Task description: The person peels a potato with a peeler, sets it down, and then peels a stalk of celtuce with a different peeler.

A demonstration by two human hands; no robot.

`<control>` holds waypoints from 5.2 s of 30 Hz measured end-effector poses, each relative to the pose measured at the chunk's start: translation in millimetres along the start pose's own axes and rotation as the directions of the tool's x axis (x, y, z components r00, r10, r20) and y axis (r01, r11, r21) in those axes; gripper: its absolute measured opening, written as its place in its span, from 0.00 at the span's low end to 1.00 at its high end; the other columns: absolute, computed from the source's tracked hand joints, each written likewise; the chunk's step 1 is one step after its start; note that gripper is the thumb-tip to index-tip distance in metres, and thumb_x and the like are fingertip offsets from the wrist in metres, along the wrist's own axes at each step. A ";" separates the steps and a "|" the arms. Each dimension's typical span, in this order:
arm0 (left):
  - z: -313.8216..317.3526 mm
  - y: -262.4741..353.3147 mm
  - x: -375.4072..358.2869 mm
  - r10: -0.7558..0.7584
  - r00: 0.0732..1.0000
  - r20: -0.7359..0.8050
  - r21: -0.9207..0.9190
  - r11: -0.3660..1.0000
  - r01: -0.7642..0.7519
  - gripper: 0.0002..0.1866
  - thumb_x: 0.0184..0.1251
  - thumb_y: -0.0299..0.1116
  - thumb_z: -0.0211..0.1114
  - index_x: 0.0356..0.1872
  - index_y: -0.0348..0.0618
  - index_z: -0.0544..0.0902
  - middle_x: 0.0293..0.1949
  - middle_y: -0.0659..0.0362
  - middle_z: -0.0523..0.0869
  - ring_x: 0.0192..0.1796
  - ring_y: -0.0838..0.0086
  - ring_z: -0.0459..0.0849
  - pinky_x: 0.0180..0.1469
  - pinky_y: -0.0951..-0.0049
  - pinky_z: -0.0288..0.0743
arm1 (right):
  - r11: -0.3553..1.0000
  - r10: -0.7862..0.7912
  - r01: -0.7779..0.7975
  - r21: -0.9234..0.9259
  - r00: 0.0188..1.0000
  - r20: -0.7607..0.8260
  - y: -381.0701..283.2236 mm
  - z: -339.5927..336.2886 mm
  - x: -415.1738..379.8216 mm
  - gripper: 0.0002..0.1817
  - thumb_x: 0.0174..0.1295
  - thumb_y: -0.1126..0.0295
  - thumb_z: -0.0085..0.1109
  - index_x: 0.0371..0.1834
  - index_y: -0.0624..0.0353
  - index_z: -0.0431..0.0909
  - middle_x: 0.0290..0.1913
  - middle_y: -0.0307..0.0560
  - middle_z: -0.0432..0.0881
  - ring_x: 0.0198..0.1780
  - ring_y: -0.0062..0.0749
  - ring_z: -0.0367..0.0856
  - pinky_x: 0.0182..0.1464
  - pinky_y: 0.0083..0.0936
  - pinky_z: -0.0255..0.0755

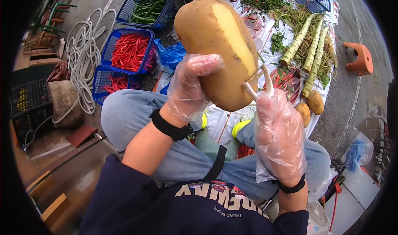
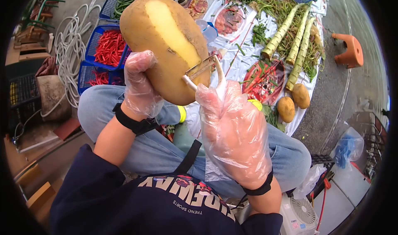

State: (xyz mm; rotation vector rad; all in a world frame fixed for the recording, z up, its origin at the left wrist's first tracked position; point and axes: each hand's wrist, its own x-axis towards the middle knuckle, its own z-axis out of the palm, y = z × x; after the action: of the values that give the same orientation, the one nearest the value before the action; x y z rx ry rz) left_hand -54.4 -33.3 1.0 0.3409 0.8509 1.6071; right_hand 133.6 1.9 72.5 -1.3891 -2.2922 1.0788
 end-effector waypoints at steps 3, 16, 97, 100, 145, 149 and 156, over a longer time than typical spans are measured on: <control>1.9 -1.6 0.8 0.120 0.992 -0.036 0.216 0.970 -0.110 0.21 0.57 0.43 0.65 0.45 0.38 0.81 0.46 0.55 0.84 0.47 0.69 0.85 0.53 0.65 0.81 | 1.000 -0.028 0.028 -0.006 1.000 0.001 1.4 0.5 -0.5 0.13 0.74 0.62 0.48 0.37 0.61 0.73 0.29 0.58 0.72 0.29 0.59 0.75 0.31 0.49 0.67; 14.6 7.4 11.8 0.051 0.996 -0.073 -0.088 0.995 -0.057 0.29 0.56 0.43 0.66 0.55 0.33 0.76 0.48 0.51 0.84 0.48 0.63 0.87 0.55 0.60 0.81 | 0.932 -0.311 0.313 -0.184 0.950 0.036 15.8 7.3 -4.3 0.08 0.73 0.70 0.48 0.42 0.62 0.74 0.28 0.57 0.70 0.24 0.54 0.75 0.26 0.48 0.66; 1.9 57.9 105.4 0.073 0.983 -0.169 -0.448 0.882 -0.143 0.39 0.57 0.62 0.62 0.65 0.50 0.69 0.62 0.54 0.77 0.60 0.55 0.79 0.60 0.45 0.75 | 0.901 0.048 0.007 0.434 0.992 -0.114 91.0 -9.0 24.1 0.24 0.72 0.48 0.48 0.42 0.63 0.76 0.30 0.46 0.76 0.34 0.33 0.72 0.40 0.34 0.68; 9.6 59.6 92.6 0.059 0.968 -0.245 -0.381 0.912 -0.152 0.38 0.56 0.61 0.62 0.65 0.52 0.70 0.62 0.55 0.76 0.60 0.56 0.79 0.61 0.45 0.75 | 0.862 0.048 0.022 0.506 0.991 -0.126 87.5 -4.3 19.4 0.21 0.73 0.53 0.49 0.42 0.63 0.75 0.30 0.40 0.73 0.34 0.25 0.68 0.38 0.30 0.67; 14.2 39.7 106.9 -0.135 0.964 -0.228 -0.471 0.882 0.012 0.37 0.58 0.63 0.59 0.63 0.51 0.71 0.60 0.55 0.79 0.60 0.55 0.80 0.61 0.44 0.75 | 0.762 0.149 -0.088 0.641 0.988 -0.042 80.4 6.5 25.7 0.21 0.74 0.48 0.49 0.31 0.54 0.70 0.15 0.39 0.71 0.15 0.23 0.67 0.20 0.23 0.60; 17.4 39.0 104.0 -0.146 0.961 -0.236 -0.458 0.889 0.022 0.36 0.58 0.63 0.60 0.62 0.52 0.72 0.57 0.56 0.81 0.58 0.55 0.82 0.59 0.45 0.77 | 0.749 0.133 -0.077 0.658 0.991 -0.035 79.7 6.3 23.5 0.20 0.74 0.49 0.50 0.33 0.55 0.70 0.16 0.39 0.71 0.16 0.23 0.67 0.21 0.23 0.60; 11.0 35.6 111.7 -0.113 0.976 -0.187 -0.394 0.919 0.030 0.35 0.57 0.64 0.58 0.61 0.51 0.74 0.57 0.55 0.81 0.57 0.54 0.82 0.58 0.42 0.78 | 0.678 0.119 -0.093 0.729 0.993 0.016 90.9 11.7 23.2 0.20 0.73 0.49 0.50 0.35 0.56 0.72 0.19 0.39 0.72 0.19 0.22 0.69 0.22 0.22 0.62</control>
State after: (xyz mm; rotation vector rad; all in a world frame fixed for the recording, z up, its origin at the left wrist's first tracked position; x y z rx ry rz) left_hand -99.1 75.5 6.4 -0.1425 0.6669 1.7174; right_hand 175.0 40.7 -3.1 -1.1665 -1.4467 1.7322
